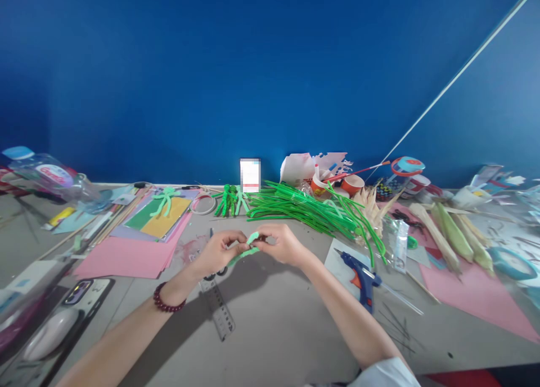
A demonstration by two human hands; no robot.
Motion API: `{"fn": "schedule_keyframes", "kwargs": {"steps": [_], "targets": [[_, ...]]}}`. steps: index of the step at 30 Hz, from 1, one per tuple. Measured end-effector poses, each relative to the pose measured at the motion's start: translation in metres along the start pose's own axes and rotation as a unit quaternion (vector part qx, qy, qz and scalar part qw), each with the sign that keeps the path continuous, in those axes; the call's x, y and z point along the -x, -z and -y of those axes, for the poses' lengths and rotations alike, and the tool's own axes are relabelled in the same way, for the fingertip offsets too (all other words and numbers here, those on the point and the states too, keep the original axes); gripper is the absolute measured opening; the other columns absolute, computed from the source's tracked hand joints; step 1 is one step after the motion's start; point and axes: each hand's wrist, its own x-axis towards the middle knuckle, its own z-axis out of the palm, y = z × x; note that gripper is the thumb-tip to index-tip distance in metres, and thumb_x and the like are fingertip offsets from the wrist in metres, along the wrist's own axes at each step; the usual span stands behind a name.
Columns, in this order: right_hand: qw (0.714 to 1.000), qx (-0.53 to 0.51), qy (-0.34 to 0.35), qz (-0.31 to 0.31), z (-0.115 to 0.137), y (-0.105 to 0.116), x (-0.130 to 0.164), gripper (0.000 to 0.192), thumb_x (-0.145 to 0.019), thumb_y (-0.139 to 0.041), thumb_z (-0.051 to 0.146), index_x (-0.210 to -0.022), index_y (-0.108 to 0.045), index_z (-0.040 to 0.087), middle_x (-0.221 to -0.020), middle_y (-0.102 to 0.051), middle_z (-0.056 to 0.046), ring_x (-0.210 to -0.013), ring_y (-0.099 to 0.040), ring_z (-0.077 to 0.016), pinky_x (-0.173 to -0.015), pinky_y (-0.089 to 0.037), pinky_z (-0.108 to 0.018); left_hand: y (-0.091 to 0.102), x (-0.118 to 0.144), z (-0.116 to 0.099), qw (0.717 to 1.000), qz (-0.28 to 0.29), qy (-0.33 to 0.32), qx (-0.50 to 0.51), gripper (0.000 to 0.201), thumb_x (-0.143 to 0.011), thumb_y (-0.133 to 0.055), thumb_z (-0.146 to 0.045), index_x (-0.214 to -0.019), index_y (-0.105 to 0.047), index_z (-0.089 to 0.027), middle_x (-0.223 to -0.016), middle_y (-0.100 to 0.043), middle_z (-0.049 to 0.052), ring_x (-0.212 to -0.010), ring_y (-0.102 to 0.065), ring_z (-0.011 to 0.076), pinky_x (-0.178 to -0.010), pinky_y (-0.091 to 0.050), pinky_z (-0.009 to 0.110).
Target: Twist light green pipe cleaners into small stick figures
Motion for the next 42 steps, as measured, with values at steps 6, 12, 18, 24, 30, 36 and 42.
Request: {"fn": "schedule_keyframes", "kwargs": {"steps": [6, 12, 18, 24, 30, 36, 42], "targets": [[1.000, -0.005, 0.020, -0.008, 0.004, -0.003, -0.001, 0.014, -0.084, -0.056, 0.025, -0.076, -0.065, 0.017, -0.077, -0.063, -0.005, -0.072, -0.057, -0.0160, -0.068, -0.044, -0.027, 0.001, -0.002, 0.003, 0.981, 0.070, 0.071, 0.164, 0.034, -0.069, -0.069, -0.043, -0.058, -0.058, -0.013, -0.051, -0.044, -0.004, -0.048, -0.035, 0.0064, -0.048, -0.026, 0.021], [0.987, -0.158, -0.007, 0.027, -0.007, -0.011, -0.001, 0.021, -0.081, -0.063, 0.035, -0.074, -0.065, 0.016, -0.075, -0.062, -0.004, -0.070, -0.058, -0.0143, -0.066, -0.046, -0.026, -0.001, -0.001, 0.017, 0.930, 0.174, 0.107, 0.306, 0.029, -0.065, -0.074, -0.040, -0.063, -0.065, -0.012, -0.060, -0.059, 0.002, -0.055, -0.048, 0.0098, -0.055, -0.036, 0.022], [0.958, -0.282, -0.016, 0.046, -0.008, -0.019, -0.001, 0.018, -0.081, -0.064, 0.033, -0.076, -0.066, 0.016, -0.075, -0.063, -0.004, -0.065, -0.059, -0.0127, -0.063, -0.048, -0.026, -0.004, -0.002, 0.030, 0.917, 0.187, 0.134, 0.324, 0.025, -0.063, -0.076, -0.036, -0.063, -0.069, -0.013, -0.060, -0.060, 0.002, -0.054, -0.049, 0.0090, -0.054, -0.035, 0.021], [0.946, -0.315, -0.074, -0.005, -0.007, -0.020, -0.004, 0.022, -0.076, -0.067, 0.036, -0.071, -0.061, 0.016, -0.065, -0.060, 0.000, -0.058, -0.057, -0.0116, -0.059, -0.047, -0.026, 0.001, -0.001, 0.018, 0.940, 0.149, 0.128, 0.279, 0.024, -0.073, -0.067, -0.035, -0.077, -0.072, -0.012, -0.068, -0.066, 0.005, -0.060, -0.053, 0.0114, -0.058, -0.038, 0.022], [0.969, -0.180, -0.107, -0.134, -0.015, -0.024, -0.005, 0.020, -0.077, -0.062, 0.035, -0.081, -0.066, 0.015, -0.071, -0.063, -0.002, -0.064, -0.056, -0.0132, -0.061, -0.046, -0.025, 0.000, -0.002, 0.002, 0.993, -0.016, 0.053, 0.108, 0.025, -0.076, -0.063, -0.036, -0.090, -0.070, -0.017, -0.081, -0.068, 0.004, -0.074, -0.059, 0.0160, -0.067, -0.045, 0.026], [0.965, -0.143, -0.116, -0.186, -0.010, -0.034, 0.000, 0.024, -0.080, -0.059, 0.036, -0.085, -0.069, 0.015, -0.081, -0.068, -0.006, -0.072, -0.060, -0.0171, -0.067, -0.048, -0.028, -0.009, -0.001, 0.002, 0.995, -0.099, 0.012, 0.004, 0.019, -0.076, -0.062, -0.033, -0.075, -0.068, -0.014, -0.072, -0.066, 0.002, -0.066, -0.054, 0.0129, -0.060, -0.040, 0.023], [0.964, -0.195, -0.087, -0.158, -0.001, -0.031, 0.000, 0.022, -0.078, -0.063, 0.038, -0.079, -0.068, 0.017, -0.079, -0.067, -0.004, -0.073, -0.061, -0.0165, -0.069, -0.048, -0.028, -0.006, 0.000, 0.002, 0.975, -0.035, 0.083, 0.205, 0.025, -0.071, -0.068, -0.038, -0.065, -0.065, -0.014, -0.059, -0.056, 0.000, -0.059, -0.049, 0.0109, -0.057, -0.037, 0.022]]}}
